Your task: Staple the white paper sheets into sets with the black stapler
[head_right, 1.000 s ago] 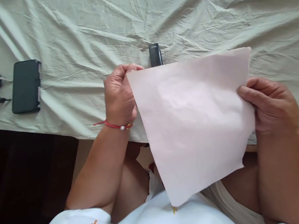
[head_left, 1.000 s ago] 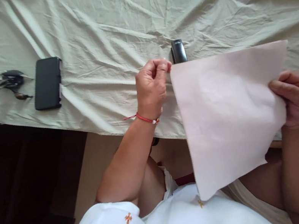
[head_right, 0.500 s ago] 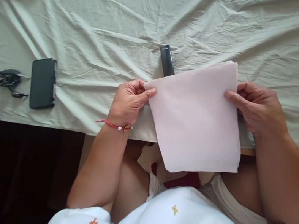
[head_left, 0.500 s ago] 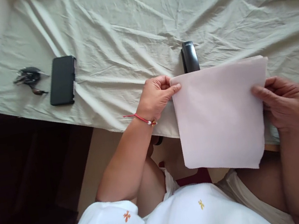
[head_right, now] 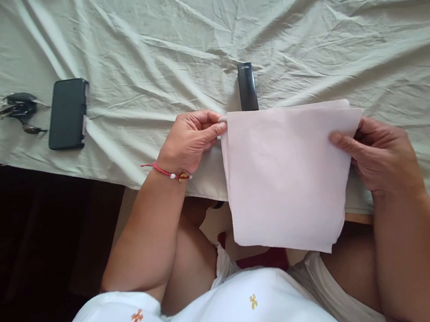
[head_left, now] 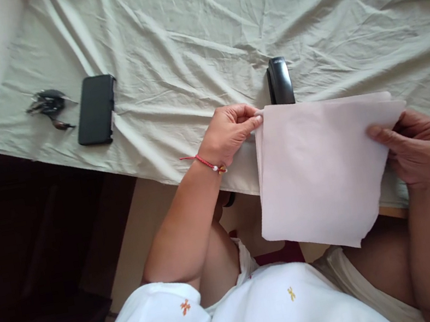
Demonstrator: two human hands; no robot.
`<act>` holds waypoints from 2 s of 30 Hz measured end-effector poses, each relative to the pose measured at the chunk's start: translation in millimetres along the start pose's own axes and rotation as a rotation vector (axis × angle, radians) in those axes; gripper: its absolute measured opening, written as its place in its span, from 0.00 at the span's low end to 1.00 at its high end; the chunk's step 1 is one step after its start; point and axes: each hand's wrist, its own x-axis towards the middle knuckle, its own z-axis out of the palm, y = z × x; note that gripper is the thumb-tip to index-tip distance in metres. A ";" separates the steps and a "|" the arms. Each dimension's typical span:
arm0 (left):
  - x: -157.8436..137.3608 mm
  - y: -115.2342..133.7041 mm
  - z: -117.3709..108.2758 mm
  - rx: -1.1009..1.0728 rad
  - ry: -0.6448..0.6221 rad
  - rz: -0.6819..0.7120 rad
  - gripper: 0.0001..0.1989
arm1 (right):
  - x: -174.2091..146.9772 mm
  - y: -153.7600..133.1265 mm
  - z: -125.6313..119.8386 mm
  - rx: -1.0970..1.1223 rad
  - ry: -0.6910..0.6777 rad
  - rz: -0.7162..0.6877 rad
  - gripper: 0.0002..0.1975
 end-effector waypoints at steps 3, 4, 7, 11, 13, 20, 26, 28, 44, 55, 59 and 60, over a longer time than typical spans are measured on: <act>2.0 -1.6 1.2 -0.029 0.012 0.007 0.20 | 0.3 0.2 -1.8 -0.003 -0.006 0.004 0.17; 2.4 -1.5 1.5 -0.038 0.016 0.006 0.20 | 0.5 0.4 -2.1 -0.003 -0.002 0.005 0.17; 2.3 0.6 1.6 -0.066 0.032 0.002 0.20 | 0.9 0.3 -1.6 -0.018 0.021 0.019 0.17; 1.7 2.9 0.1 -0.068 0.018 -0.019 0.17 | 0.4 -1.9 0.2 -0.047 0.047 0.035 0.18; 1.7 2.8 -0.7 -0.051 0.019 -0.032 0.14 | 0.1 -3.3 -0.4 -0.070 0.041 0.038 0.18; 3.2 -2.5 -3.6 0.055 -0.016 0.080 0.06 | 1.0 -2.6 -5.8 -0.122 0.002 0.054 0.17; 4.6 -8.5 -7.8 0.062 -0.043 0.107 0.08 | 1.3 -1.5 -7.9 -0.159 -0.026 0.047 0.16; 4.1 -7.7 -7.6 0.080 -0.037 0.096 0.09 | 1.7 -1.3 -8.7 -0.166 -0.026 0.051 0.17; 2.9 0.4 -6.3 0.182 -0.137 0.079 0.07 | -0.4 -3.6 -1.9 -0.154 -0.004 0.047 0.16; 4.9 -3.5 -5.8 0.154 -0.072 0.030 0.11 | -1.1 -5.7 -2.2 -0.153 -0.034 0.056 0.18; 5.4 -2.5 -5.0 0.158 -0.041 0.035 0.14 | 0.4 -3.0 -4.1 -0.158 -0.022 0.044 0.17; 5.3 -1.9 -4.8 0.163 -0.036 0.037 0.16 | 0.6 -2.6 -4.4 -0.161 -0.020 0.041 0.16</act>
